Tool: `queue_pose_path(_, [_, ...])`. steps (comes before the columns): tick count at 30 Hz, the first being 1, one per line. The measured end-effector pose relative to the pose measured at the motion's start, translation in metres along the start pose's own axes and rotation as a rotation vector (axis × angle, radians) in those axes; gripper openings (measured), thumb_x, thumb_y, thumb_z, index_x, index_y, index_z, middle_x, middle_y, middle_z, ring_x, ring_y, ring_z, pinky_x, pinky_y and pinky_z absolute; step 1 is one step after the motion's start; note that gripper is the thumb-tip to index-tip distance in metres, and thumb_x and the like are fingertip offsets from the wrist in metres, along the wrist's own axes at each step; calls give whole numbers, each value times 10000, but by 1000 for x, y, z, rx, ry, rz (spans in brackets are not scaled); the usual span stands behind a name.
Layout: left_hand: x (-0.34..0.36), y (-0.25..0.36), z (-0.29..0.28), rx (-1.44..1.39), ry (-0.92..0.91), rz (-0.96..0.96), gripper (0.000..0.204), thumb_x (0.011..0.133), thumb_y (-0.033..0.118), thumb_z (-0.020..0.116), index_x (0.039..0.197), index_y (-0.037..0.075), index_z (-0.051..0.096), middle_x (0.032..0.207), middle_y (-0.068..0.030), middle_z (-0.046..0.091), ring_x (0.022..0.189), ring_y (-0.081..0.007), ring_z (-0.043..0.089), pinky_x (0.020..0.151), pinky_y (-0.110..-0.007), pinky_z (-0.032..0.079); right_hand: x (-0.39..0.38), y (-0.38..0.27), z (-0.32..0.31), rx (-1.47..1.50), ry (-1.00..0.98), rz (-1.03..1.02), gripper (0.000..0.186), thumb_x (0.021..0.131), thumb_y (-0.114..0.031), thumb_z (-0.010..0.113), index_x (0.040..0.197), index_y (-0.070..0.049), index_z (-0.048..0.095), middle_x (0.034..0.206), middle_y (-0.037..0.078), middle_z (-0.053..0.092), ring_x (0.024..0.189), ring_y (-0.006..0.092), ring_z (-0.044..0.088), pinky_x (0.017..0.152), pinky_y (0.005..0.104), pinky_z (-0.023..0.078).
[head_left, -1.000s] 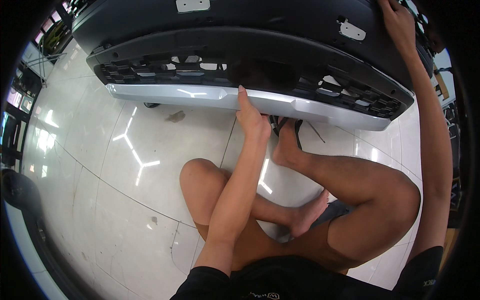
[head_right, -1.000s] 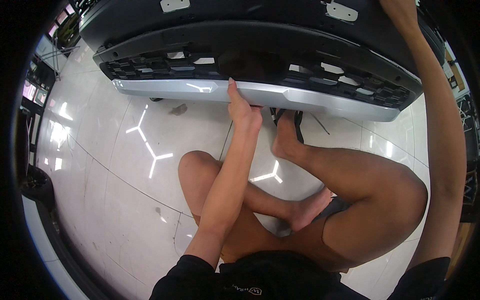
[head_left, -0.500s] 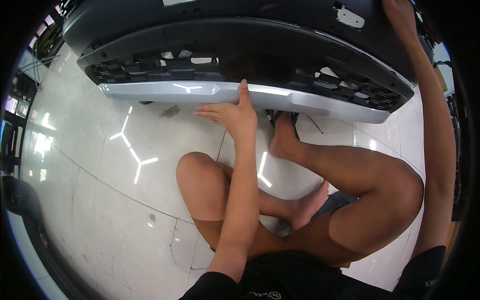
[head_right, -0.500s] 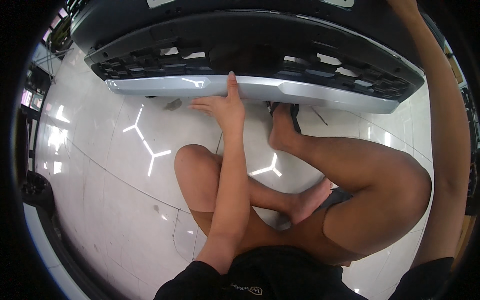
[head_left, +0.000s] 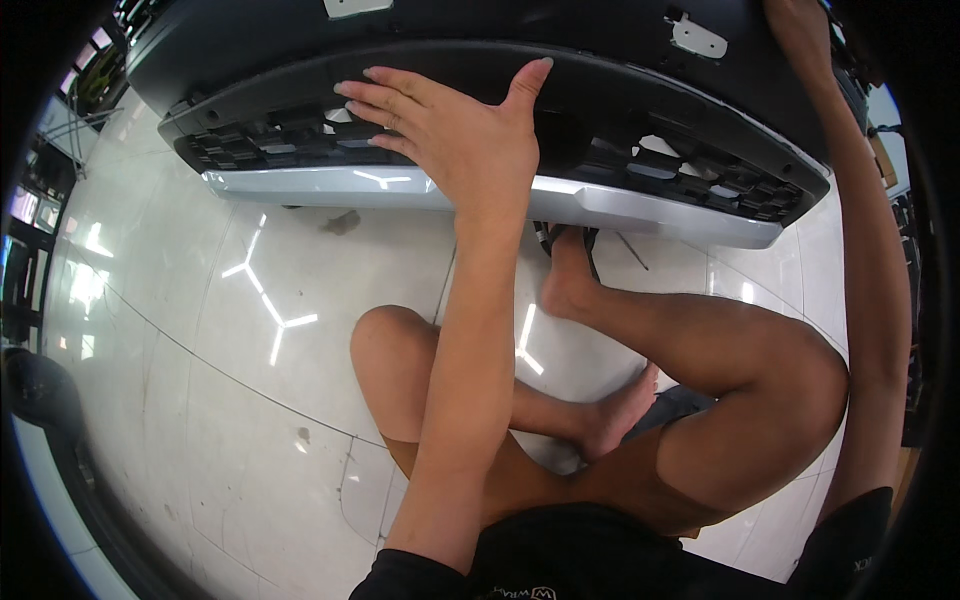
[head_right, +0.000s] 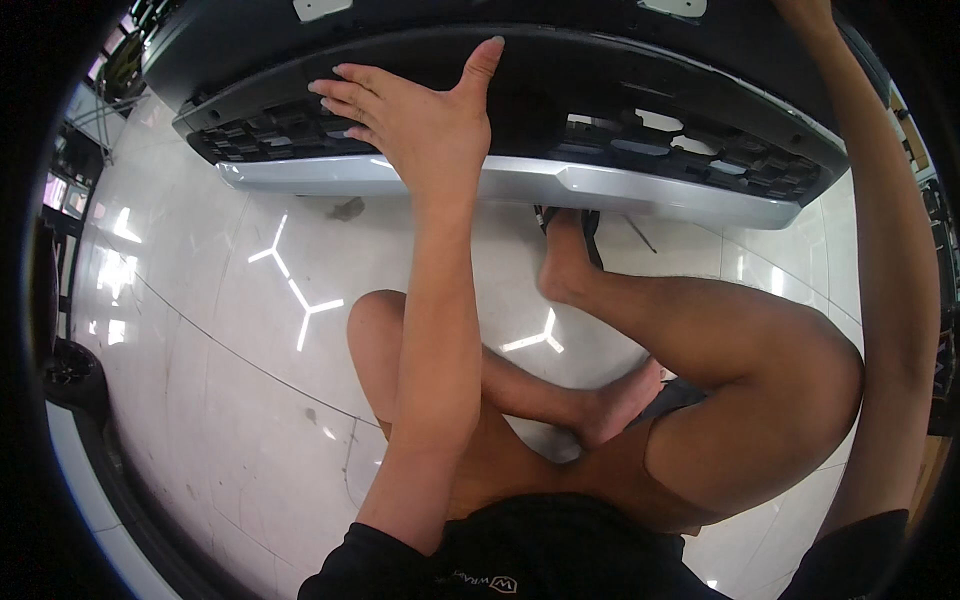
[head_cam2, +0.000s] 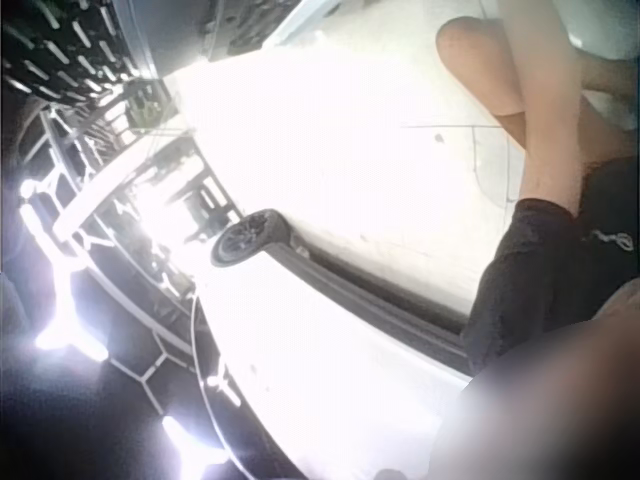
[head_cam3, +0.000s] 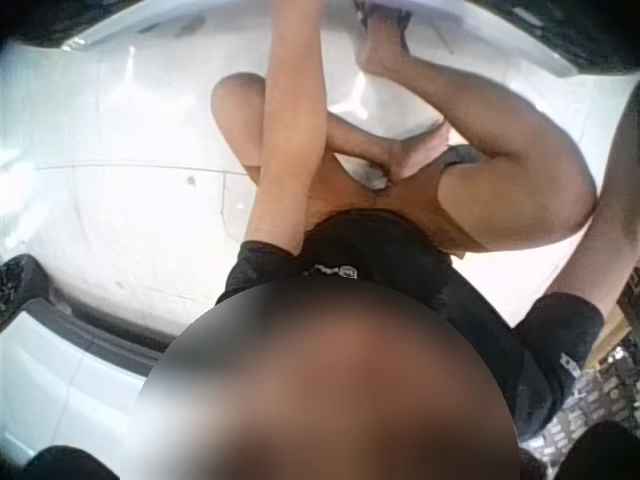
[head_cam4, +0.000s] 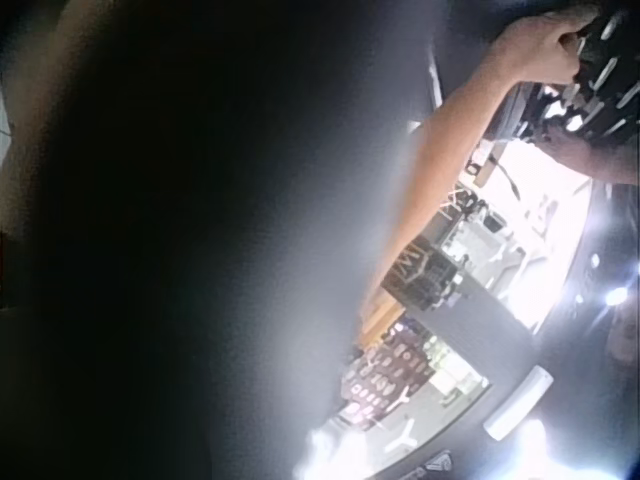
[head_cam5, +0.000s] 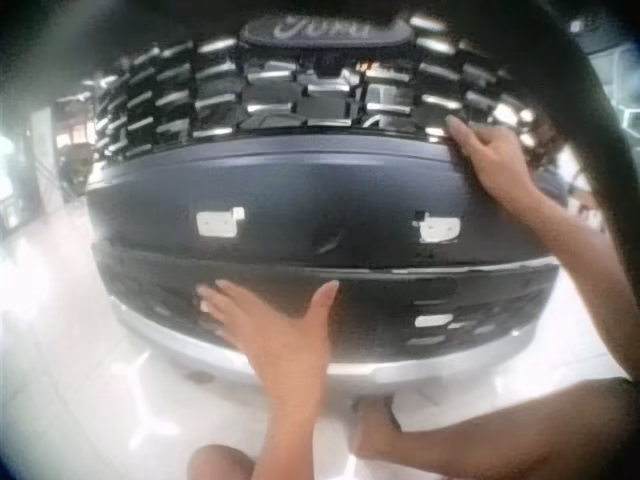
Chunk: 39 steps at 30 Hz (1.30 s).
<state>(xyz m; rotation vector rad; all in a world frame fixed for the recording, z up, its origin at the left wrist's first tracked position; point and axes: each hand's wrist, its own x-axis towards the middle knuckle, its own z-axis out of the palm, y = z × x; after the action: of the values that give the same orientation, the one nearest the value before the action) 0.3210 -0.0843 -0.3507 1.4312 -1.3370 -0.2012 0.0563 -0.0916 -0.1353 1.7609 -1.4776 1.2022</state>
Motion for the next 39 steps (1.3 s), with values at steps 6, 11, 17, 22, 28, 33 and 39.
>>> queue_pose_path(6, [5, 2, -6, 126, 18, 110, 1337, 872, 696, 678, 1489, -280, 5, 1559, -511, -21, 1509, -622, -18, 1214, -676, 95, -8, -27, 12, 8, 56, 34, 669, 1001, -552, 580, 823, 71, 747, 638, 198, 653, 606, 245, 601, 650, 435, 470])
queue_pose_path(11, [-3, 14, -6, 14, 14, 121, 1280, 897, 650, 682, 1490, -279, 31, 1559, -490, 61, 1514, -612, 20, 1193, -687, 189, 4, -10, 8, -79, 55, 70, 667, 997, -554, 581, 817, 65, 751, 690, 239, 683, 619, 323, 632, 671, 458, 480])
queue_pose_path(17, [4, 20, -19, 129, -53, -15, 1263, 891, 608, 716, 1492, -276, 42, 1574, -465, 80, 1523, -593, 41, 1144, -717, 275, 2, -10, 1, -38, 20, 75, 665, 1001, -555, 572, 846, 64, 761, 739, 263, 696, 689, 345, 676, 726, 455, 498])
queue_pose_path(22, [8, 24, -13, 244, -46, -2, 1289, 843, 598, 774, 1482, -275, 73, 1574, -449, 91, 1522, -587, 61, 1143, -726, 270, -2, -19, -3, -20, 45, 80, 676, 1001, -550, 567, 856, 85, 746, 728, 280, 682, 697, 369, 686, 718, 468, 502])
queue_pose_path(28, [32, 32, -42, 303, 138, 380, 1324, 634, 541, 939, 1545, -74, 202, 1596, -356, 144, 1514, -560, 137, 1183, -715, 203, 8, -7, 0, -75, -2, 92, 655, 1006, -526, 553, 876, 89, 736, 779, 295, 681, 754, 398, 683, 751, 485, 502])
queue_pose_path(33, [59, 69, -51, 434, 19, 767, 1327, 569, 410, 987, 1626, 158, 226, 1672, -240, 139, 1539, -493, 166, 1205, -669, 220, 14, -6, 0, -22, -59, 71, 609, 1012, -484, 541, 910, 86, 730, 865, 304, 686, 849, 427, 675, 812, 496, 501])
queue_pose_path(39, [74, 136, -61, 768, -358, 1005, 1464, 473, 294, 1024, 1634, 96, 154, 1684, -242, 104, 1558, -466, 121, 1244, -637, 184, 22, -6, -21, 86, -228, 36, 556, 1019, -435, 526, 951, 82, 722, 967, 314, 693, 963, 461, 666, 885, 509, 501])
